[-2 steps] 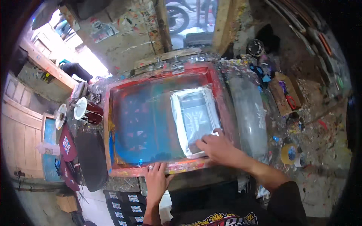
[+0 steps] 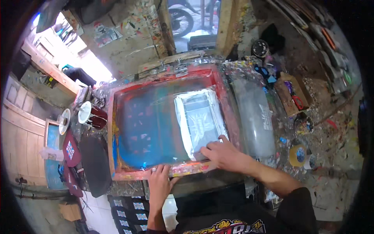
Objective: The person performs screen printing on hats by placing each hat on a platen, lowering a screen, and using a squeegee to apply white ink. They lift the screen, remove the hat, and hand it to another person before repeating the process for multiple hats.
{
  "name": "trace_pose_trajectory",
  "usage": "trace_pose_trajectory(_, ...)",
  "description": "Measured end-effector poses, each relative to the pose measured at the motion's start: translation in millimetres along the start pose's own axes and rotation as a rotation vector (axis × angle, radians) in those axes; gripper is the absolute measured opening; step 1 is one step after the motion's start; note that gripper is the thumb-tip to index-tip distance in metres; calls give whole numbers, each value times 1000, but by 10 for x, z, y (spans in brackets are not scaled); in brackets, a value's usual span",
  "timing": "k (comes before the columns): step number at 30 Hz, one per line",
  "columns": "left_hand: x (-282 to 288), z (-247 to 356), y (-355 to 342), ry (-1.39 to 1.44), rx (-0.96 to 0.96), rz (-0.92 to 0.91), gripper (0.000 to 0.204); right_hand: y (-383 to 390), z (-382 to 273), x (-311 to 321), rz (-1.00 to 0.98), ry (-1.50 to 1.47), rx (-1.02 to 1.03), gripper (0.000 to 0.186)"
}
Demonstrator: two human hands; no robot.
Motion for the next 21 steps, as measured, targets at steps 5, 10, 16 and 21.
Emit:
trace_pose_trajectory(5,571,170,-108,-94,-92,47,52,134,-253,574,365,301,-141,32)
trace_pose_trajectory(10,1682,452,-426,-151,-144,189,54,68,-436,1588,704,365,-152,53)
trace_pose_trajectory(16,1129,771,-654,134,-47,1046,61,-563,-67,2973,717,368,-152,60)
trace_pose_trajectory(21,-235,152,-305,-29,394,381,38,-1138,194,3598,336,136,-257,69)
Point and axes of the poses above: each hand's wrist, its own y-axis away from the middle knuckle, its own x-axis out of the back of the hand, z = x × y, the point moved 8 cm from there along -y, towards the middle knuckle, and after that the axes turned 3 degrees about x, right-handed, at the moved point
